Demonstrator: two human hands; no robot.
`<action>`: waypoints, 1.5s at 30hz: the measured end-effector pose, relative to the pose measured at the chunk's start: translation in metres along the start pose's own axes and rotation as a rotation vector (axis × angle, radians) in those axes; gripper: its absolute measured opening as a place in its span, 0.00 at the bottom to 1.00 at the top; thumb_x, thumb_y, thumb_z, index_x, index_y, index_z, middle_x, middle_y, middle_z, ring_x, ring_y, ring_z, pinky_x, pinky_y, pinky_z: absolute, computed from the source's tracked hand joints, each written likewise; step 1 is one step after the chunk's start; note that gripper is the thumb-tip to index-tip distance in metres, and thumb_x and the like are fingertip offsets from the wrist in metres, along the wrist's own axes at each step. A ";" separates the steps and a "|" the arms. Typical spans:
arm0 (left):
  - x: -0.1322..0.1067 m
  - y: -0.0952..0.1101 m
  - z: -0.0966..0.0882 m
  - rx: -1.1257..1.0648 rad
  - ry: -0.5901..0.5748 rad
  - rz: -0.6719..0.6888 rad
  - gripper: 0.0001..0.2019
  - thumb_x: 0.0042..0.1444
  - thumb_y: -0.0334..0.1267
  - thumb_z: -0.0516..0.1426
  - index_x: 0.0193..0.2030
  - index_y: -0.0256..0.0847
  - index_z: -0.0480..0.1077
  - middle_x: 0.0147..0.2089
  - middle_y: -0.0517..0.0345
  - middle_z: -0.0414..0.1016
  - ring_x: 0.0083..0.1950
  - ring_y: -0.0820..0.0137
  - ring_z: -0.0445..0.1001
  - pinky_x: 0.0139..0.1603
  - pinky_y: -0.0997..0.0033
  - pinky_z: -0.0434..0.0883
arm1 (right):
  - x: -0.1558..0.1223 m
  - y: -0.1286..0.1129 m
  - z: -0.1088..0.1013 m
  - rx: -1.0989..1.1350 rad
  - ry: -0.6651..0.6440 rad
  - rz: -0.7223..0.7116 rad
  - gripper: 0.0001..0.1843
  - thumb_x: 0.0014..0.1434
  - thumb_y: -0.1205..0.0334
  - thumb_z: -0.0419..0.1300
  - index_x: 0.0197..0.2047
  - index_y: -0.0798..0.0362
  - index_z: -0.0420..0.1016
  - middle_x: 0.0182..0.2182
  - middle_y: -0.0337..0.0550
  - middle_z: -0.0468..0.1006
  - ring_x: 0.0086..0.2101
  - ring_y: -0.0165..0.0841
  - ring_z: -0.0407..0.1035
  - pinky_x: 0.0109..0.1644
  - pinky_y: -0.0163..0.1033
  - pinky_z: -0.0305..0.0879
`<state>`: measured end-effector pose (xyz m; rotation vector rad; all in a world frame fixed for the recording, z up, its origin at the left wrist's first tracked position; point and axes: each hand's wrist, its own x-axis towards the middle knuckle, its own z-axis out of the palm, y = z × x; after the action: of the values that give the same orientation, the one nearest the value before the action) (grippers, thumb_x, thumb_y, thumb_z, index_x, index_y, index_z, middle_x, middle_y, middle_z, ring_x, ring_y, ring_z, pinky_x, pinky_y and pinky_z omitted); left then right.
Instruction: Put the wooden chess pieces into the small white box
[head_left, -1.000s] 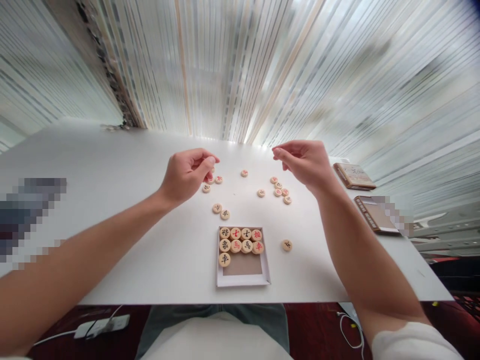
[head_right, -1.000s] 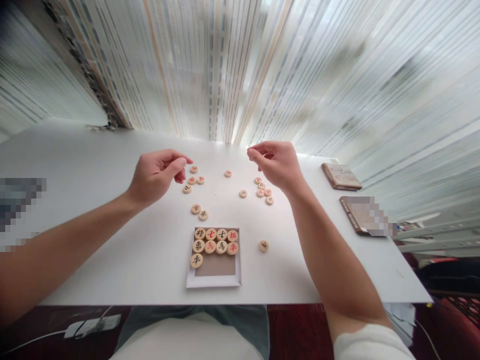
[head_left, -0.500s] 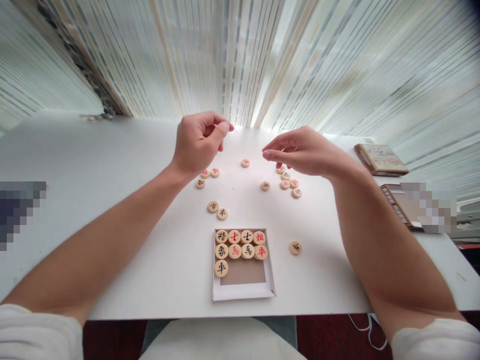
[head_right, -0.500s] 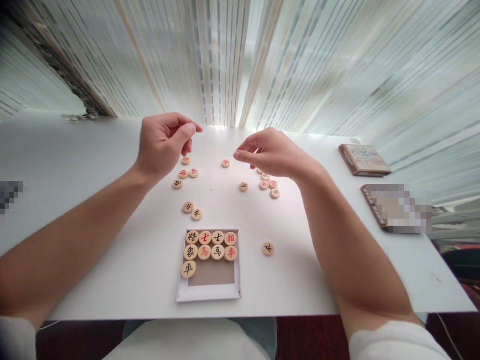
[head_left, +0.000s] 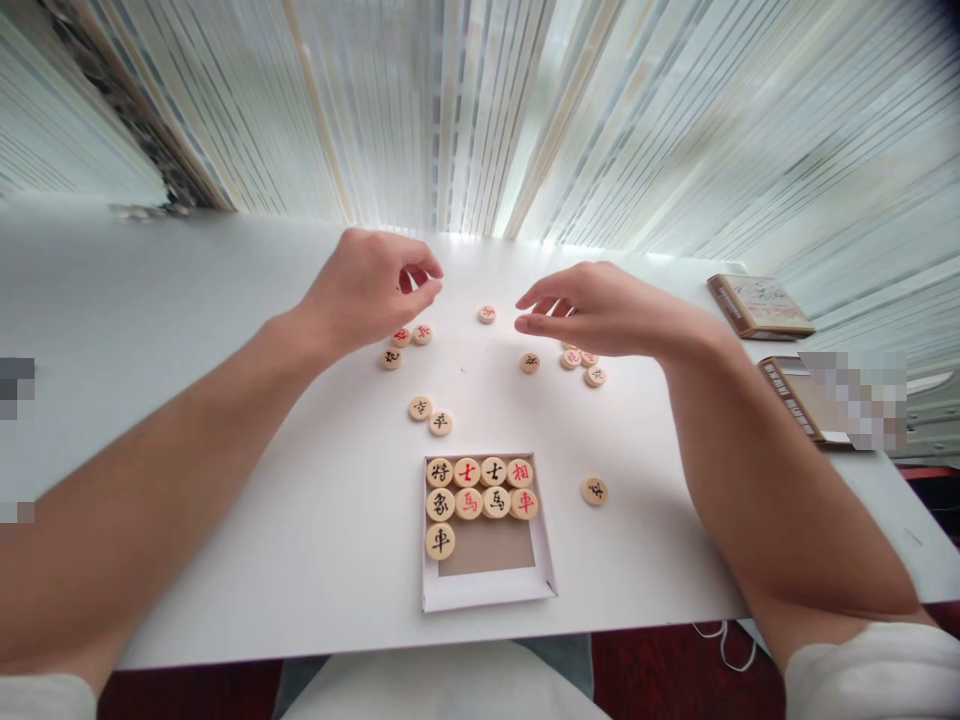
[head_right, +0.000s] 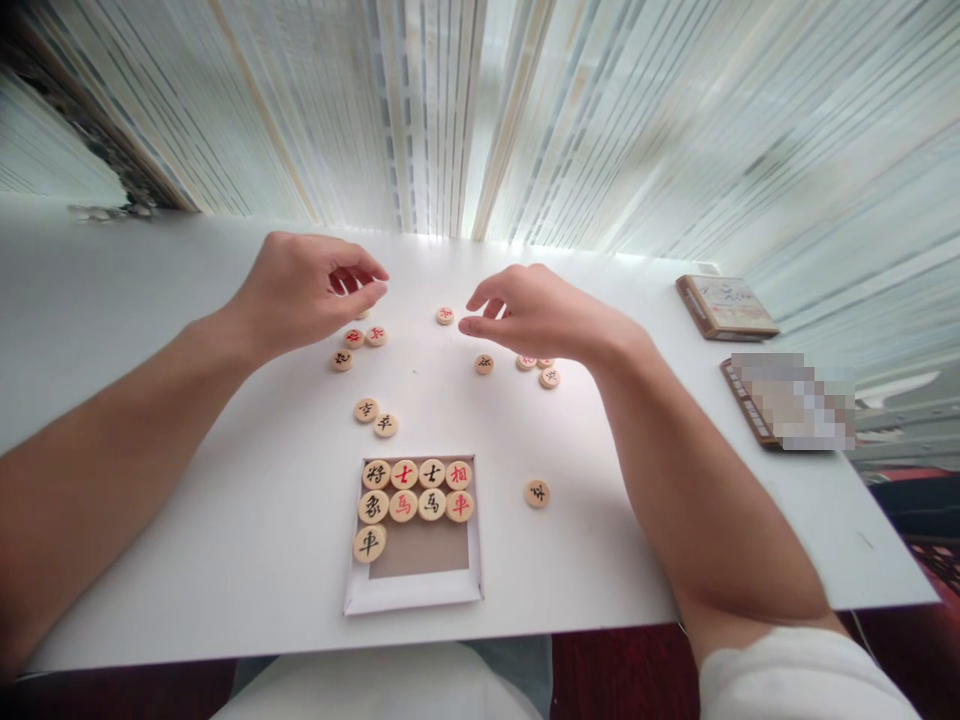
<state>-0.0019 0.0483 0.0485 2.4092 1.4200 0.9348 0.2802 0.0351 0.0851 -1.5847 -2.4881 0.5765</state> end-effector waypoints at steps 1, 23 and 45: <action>0.000 0.000 -0.001 0.019 -0.031 0.023 0.09 0.61 0.40 0.62 0.42 0.40 0.83 0.36 0.52 0.83 0.38 0.62 0.80 0.47 0.59 0.76 | 0.001 0.001 0.000 -0.001 0.001 0.000 0.21 0.66 0.46 0.67 0.54 0.51 0.87 0.43 0.51 0.87 0.36 0.41 0.81 0.34 0.43 0.74; -0.003 -0.022 -0.014 0.208 -0.403 -0.031 0.23 0.59 0.48 0.62 0.59 0.42 0.80 0.54 0.48 0.84 0.52 0.55 0.82 0.49 0.64 0.73 | 0.001 0.013 -0.006 -0.061 0.051 0.038 0.18 0.66 0.48 0.65 0.50 0.49 0.88 0.39 0.46 0.88 0.36 0.40 0.81 0.35 0.43 0.72; -0.003 -0.022 -0.002 0.137 -0.471 0.100 0.10 0.58 0.48 0.64 0.37 0.48 0.85 0.41 0.53 0.85 0.41 0.58 0.81 0.42 0.64 0.71 | -0.004 0.008 -0.005 -0.056 -0.001 0.025 0.21 0.64 0.44 0.67 0.54 0.47 0.87 0.39 0.46 0.87 0.32 0.40 0.79 0.36 0.46 0.70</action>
<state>-0.0198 0.0565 0.0390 2.5844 1.2256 0.2561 0.2904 0.0361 0.0871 -1.6374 -2.5106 0.5155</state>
